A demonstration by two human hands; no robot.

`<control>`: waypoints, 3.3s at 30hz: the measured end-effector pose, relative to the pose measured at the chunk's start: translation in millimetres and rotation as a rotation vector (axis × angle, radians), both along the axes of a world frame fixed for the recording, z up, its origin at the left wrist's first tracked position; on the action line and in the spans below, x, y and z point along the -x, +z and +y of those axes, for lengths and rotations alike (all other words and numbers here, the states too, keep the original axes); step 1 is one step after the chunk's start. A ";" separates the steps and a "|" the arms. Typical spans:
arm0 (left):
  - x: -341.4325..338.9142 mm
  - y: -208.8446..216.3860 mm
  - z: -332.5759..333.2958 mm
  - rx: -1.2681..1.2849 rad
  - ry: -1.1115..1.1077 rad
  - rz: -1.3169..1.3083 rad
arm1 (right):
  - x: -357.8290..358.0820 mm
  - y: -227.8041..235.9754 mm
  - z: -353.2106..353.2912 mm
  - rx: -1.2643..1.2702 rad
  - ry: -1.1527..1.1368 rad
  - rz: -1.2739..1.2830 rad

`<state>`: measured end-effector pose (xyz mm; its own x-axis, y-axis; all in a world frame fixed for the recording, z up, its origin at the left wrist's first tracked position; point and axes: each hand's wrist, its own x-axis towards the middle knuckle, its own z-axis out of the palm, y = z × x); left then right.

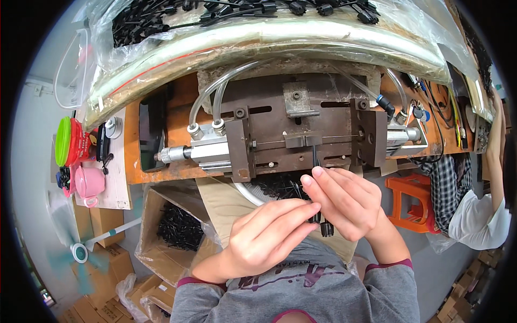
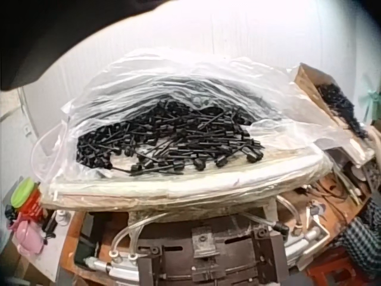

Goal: The person is assembling small black plastic components using a pneumatic clamping machine.

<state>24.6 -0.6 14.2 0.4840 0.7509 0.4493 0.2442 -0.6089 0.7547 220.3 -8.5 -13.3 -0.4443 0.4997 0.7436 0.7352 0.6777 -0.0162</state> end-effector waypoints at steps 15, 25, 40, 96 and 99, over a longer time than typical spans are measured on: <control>-20.2 -32.6 19.1 -0.295 0.109 0.267 | -9.5 2.0 -14.5 0.202 -0.244 0.323; -24.0 -17.2 25.9 -0.310 0.096 0.442 | -8.4 16.2 -20.6 0.411 -0.028 0.589; -24.2 -21.1 28.8 -0.370 0.072 0.428 | -4.0 12.4 -28.2 0.408 -0.125 0.367; 27.2 -54.8 0.1 0.000 -0.319 0.342 | -7.4 137.7 230.7 0.599 -0.472 -0.375; 27.4 -55.8 0.2 -0.005 -0.304 0.340 | -16.4 140.2 232.3 0.592 -0.429 -0.345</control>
